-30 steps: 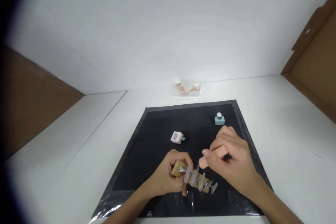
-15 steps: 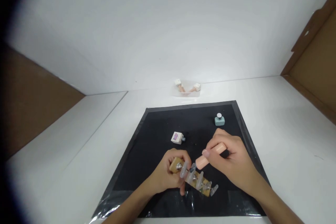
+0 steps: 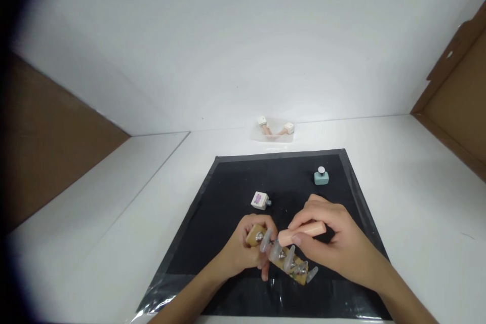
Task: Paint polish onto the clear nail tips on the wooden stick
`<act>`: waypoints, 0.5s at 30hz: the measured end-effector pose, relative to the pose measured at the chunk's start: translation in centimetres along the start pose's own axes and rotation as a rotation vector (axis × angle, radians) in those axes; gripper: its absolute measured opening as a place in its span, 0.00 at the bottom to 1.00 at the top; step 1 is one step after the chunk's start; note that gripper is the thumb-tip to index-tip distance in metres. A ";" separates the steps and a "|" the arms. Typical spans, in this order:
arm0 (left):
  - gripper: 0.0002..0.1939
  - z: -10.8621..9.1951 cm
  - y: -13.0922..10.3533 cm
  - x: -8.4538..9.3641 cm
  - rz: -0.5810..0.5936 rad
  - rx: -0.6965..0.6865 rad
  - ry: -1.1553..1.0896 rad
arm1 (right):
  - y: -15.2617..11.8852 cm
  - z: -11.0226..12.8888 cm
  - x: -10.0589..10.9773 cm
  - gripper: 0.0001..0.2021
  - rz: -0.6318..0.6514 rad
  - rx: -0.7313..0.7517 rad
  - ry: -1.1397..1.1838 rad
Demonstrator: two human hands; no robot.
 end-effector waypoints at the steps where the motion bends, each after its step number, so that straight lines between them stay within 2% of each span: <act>1: 0.06 0.0 0.0 0.0 -0.003 0.001 -0.004 | 0.1 0.3 0.0 0.07 0.008 0.021 -0.022; 15: 0.05 -0.5 0.0 -0.2 -0.015 0.045 -0.006 | 0.4 1.7 -0.5 0.10 0.081 0.097 -0.118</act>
Point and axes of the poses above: each hand's wrist, its own y-axis towards the middle knuckle, its own x-axis out of the back of the hand, z = x × y, the point moved 9 cm from there along y, towards the middle knuckle, and after that the axes turned 12 degrees about z, right-handed, at the moved point
